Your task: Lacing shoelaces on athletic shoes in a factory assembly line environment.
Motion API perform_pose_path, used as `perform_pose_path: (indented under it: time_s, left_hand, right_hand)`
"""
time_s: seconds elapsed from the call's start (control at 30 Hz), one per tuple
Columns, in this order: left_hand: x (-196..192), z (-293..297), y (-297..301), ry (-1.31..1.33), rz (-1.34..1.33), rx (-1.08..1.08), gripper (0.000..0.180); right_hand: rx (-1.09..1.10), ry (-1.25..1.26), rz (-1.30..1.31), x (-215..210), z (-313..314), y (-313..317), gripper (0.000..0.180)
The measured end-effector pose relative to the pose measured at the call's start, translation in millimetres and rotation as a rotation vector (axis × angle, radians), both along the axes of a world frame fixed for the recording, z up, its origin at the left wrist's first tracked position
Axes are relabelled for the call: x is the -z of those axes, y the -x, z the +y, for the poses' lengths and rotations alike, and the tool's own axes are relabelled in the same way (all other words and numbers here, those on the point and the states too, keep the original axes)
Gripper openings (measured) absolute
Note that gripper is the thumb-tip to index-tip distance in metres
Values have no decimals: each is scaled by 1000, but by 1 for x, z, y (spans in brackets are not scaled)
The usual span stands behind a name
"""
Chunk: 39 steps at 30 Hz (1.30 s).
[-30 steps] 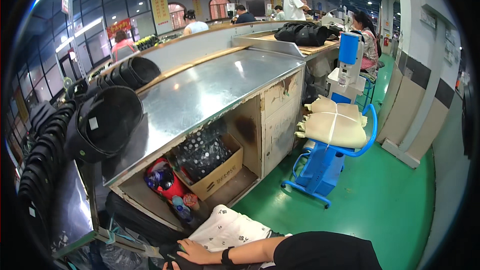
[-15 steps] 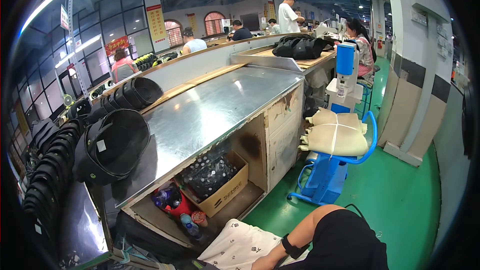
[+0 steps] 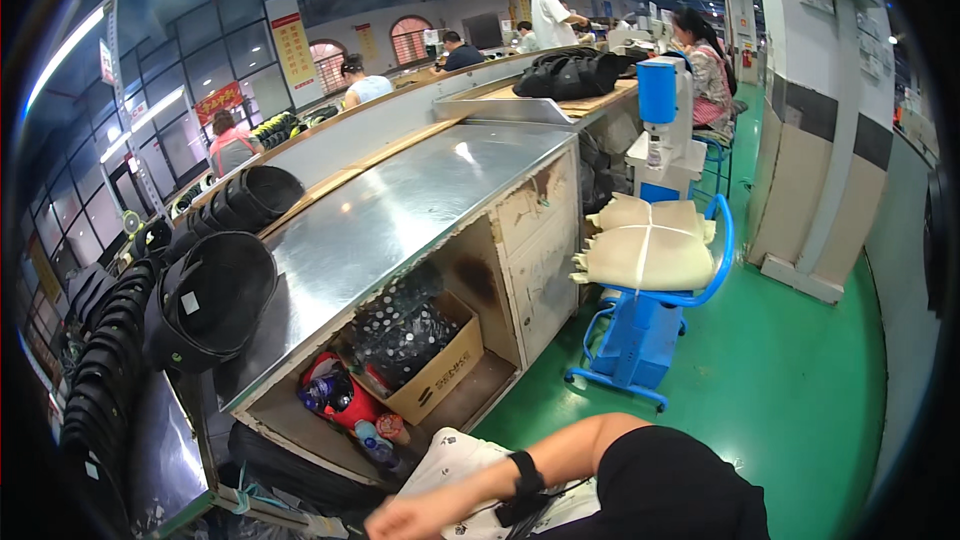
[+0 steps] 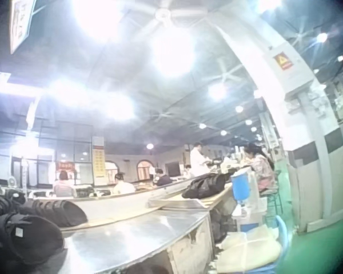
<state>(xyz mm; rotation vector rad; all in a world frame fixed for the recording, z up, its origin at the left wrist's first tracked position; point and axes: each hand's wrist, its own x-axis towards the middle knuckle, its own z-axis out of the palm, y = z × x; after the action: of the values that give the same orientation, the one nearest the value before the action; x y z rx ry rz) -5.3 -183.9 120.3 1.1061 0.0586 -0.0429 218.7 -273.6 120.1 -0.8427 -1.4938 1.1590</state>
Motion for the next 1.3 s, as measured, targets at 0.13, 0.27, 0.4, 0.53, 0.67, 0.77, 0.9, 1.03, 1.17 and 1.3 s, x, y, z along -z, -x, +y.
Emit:
perform_pose_path:
  time_s: [0.13,0.27,0.4,0.53,0.67,0.77,0.9,1.03,1.17,1.3]
  left_hand:
    - [15,36,115,-600,181,-452,58]
    - [29,72,109,-813,160,-648,60]
    - [36,123,59,-864,56,-681,56]
    - [59,185,0,-879,-7,-728,52]
    - [91,255,-72,-883,-66,-781,49]
    - [132,303,-105,-873,-76,-836,46]
    - [176,348,-92,-880,-25,-949,43]
    - [211,340,28,-911,162,-1098,40]
    - [242,212,335,-960,630,-1341,37]
    - [151,12,527,-1041,1051,-1424,35]
  right_hand:
    - [162,288,758,-46,-31,-97,16]
    - [538,423,1214,32,-52,-181,27]
    - [590,350,1431,71,-75,-206,10]
    - [880,172,1372,66,-76,-220,6]
    - [1149,1,1426,92,-84,-267,6]
    - [1639,-108,1091,97,-83,-274,16]
    - [2110,-287,298,115,-128,-328,20]
    - [2029,-684,499,128,-238,-411,19]
    - [2135,-393,-177,108,-260,-419,16]
    - [1643,251,-371,110,-159,-331,20]
